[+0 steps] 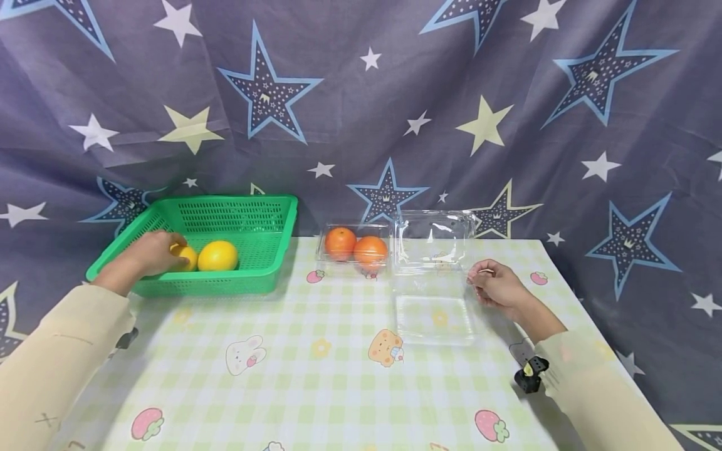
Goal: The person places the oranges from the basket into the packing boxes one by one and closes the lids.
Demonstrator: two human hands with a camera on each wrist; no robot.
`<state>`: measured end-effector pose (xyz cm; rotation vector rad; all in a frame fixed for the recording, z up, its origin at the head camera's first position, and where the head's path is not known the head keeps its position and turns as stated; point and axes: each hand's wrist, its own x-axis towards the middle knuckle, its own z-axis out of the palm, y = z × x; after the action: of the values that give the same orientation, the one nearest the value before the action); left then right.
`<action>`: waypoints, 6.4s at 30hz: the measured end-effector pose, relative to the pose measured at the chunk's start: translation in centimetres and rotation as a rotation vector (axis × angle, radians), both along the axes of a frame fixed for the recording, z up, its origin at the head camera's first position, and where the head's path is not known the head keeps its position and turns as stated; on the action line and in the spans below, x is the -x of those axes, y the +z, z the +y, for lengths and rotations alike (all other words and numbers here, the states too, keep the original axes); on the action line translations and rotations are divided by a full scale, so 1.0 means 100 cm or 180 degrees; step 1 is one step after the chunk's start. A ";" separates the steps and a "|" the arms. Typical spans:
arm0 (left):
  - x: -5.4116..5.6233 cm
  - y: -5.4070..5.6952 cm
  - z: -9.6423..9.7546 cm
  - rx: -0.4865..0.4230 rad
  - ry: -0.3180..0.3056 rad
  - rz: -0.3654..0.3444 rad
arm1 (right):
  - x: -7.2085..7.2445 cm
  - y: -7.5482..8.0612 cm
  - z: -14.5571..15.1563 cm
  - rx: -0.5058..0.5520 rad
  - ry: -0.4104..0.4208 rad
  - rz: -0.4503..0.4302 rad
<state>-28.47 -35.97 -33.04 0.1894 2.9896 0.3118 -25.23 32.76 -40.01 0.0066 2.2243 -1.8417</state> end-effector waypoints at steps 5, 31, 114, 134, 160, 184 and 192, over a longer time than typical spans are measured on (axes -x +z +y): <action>0.001 -0.001 0.000 0.0023 -0.0001 0.0021 | -0.003 -0.001 -0.013 -0.0050 0.0001 0.0022; 0.005 -0.002 -0.003 -0.0026 0.0094 -0.0061 | -0.011 -0.004 -0.088 0.0280 -0.0091 -0.0035; -0.017 0.046 0.123 -0.0382 -0.0642 0.1393 | 0.002 -0.007 -0.150 0.0408 -0.0312 -0.0145; -0.055 0.024 0.221 -0.0120 -0.1655 0.1508 | 0.002 -0.007 -0.156 0.0460 -0.0333 -0.0146; -0.061 -0.028 0.275 -0.0370 -0.2319 0.0288 | 0.001 -0.006 -0.156 0.0392 -0.0298 -0.0166; -0.060 -0.026 0.270 -0.0219 -0.2491 0.0160 | 0.002 -0.007 -0.154 0.0445 -0.0281 -0.0177; -0.064 -0.021 0.265 -0.0103 -0.2551 0.0457 | 0.003 -0.006 -0.155 0.0373 -0.0307 -0.0220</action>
<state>-22.09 -9.45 -35.18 1.3935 2.7379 0.2491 -25.49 17.24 -40.61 0.1558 2.1012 -1.9879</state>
